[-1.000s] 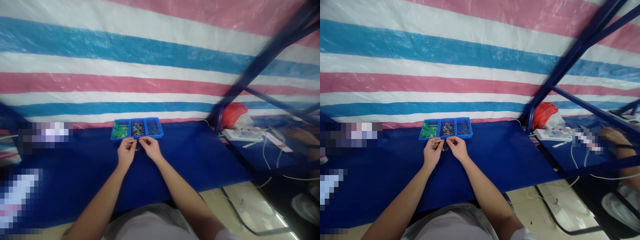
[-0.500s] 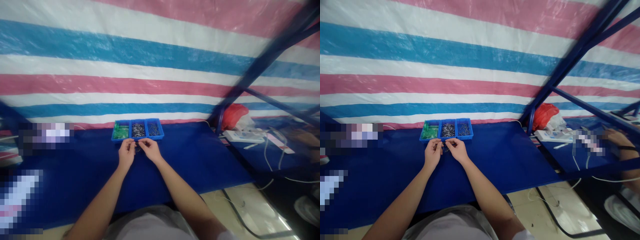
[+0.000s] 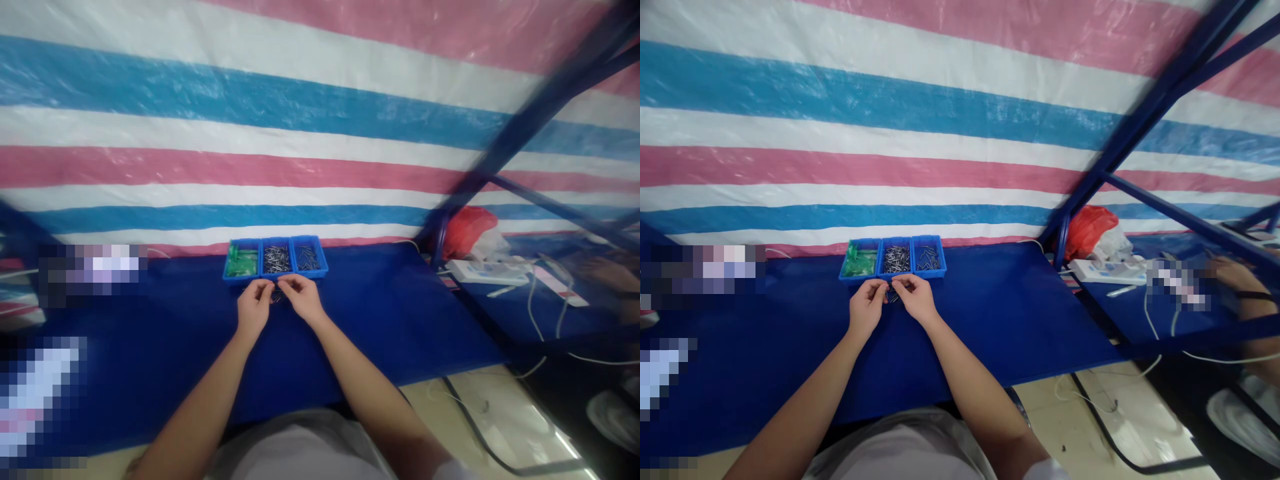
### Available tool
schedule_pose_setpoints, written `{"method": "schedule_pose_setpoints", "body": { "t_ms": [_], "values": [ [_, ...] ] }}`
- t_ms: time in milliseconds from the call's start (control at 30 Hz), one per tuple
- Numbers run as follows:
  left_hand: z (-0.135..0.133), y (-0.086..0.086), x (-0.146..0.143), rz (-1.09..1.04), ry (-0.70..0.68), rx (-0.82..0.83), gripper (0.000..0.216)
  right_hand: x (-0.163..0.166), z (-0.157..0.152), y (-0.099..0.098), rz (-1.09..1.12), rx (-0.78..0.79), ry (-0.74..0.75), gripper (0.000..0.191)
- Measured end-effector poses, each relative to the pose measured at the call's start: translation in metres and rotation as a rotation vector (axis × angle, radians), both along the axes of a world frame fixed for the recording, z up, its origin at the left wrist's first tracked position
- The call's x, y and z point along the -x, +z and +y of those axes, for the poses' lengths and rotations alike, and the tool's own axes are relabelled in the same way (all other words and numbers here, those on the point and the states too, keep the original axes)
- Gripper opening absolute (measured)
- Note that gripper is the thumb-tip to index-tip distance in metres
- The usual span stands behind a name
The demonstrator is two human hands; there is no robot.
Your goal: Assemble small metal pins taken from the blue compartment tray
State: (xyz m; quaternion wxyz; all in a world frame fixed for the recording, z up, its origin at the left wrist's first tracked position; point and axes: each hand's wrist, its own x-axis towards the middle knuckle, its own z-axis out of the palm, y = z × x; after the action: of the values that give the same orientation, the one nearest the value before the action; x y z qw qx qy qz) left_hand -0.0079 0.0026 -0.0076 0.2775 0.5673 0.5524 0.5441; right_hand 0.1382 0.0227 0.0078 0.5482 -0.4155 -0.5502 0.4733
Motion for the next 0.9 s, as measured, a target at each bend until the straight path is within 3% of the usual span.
{"method": "schedule_pose_setpoints", "body": {
  "t_ms": [367,600,900],
  "values": [
    [-0.0038,0.0067,-0.0001,0.067,0.045,0.036,0.038,0.0010,-0.0005,-0.0019,-0.009,-0.002,0.032,0.026],
    [-0.0003,0.0018,-0.0029,-0.075,-0.003,0.011,0.029,-0.0014,0.0004,0.0006,-0.012,-0.005,-0.013,0.025],
    [-0.0013,0.0022,0.0001,0.013,0.004,0.013,0.027,-0.0002,-0.0002,0.0000,0.007,-0.022,0.016,0.026]
  ]
}}
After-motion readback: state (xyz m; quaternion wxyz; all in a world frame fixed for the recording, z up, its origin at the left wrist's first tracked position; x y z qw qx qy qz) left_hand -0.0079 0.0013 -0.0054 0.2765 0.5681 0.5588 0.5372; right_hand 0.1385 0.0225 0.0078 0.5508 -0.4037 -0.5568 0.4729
